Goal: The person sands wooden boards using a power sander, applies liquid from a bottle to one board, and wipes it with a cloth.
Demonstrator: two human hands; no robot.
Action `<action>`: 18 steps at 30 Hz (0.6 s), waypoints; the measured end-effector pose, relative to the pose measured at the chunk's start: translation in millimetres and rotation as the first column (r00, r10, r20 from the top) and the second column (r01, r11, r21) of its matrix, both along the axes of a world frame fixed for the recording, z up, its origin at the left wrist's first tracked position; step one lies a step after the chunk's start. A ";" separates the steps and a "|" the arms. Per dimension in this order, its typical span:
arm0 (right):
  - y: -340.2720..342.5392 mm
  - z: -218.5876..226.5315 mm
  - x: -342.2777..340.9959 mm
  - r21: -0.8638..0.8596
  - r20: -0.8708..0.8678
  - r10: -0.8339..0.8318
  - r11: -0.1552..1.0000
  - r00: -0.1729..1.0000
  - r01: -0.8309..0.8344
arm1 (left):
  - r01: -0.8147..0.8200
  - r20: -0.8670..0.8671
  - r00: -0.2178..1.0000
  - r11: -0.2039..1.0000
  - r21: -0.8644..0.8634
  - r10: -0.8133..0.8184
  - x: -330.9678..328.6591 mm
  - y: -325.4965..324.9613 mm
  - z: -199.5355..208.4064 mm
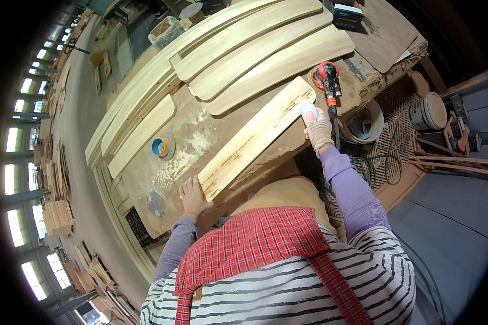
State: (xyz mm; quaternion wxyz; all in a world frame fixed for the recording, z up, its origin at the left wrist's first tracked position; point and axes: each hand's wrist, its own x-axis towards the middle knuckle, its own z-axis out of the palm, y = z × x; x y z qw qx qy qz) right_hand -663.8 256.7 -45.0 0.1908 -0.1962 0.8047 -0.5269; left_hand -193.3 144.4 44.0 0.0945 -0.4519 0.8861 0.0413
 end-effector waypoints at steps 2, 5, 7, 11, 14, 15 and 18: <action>-4.2 39.5 13.9 0.002 0.215 -0.023 1.000 0.976 0.023 | -0.029 0.009 1.000 1.000 0.008 0.028 14.4 5.5 -4.7; 3.6 60.4 14.2 -0.051 0.237 -0.025 0.998 0.971 0.038 | -0.004 0.052 0.999 1.000 -0.011 0.004 16.0 -3.2 -3.9; 7.5 59.5 15.8 -0.039 0.252 0.025 0.999 0.968 -0.016 | 0.010 0.045 0.999 1.000 -0.022 -0.009 16.4 -6.0 -3.1; 0.4 46.5 12.9 0.003 0.277 0.002 1.000 0.961 -0.003 | 0.018 0.035 0.999 0.999 -0.032 -0.017 14.2 -7.9 -2.3; -5.2 54.2 18.8 0.012 0.273 0.096 0.995 0.957 -0.103 | 0.018 0.052 0.999 0.999 -0.028 -0.017 18.6 -8.5 -7.0; -6.6 58.9 18.7 0.034 0.240 0.110 0.992 0.964 -0.122 | 0.017 0.066 0.998 1.000 -0.022 -0.016 19.3 -8.5 -7.7; -7.7 66.2 15.0 0.068 0.284 0.011 0.997 0.959 -0.031 | 0.042 0.041 0.998 0.999 -0.021 -0.041 23.8 -9.3 -8.5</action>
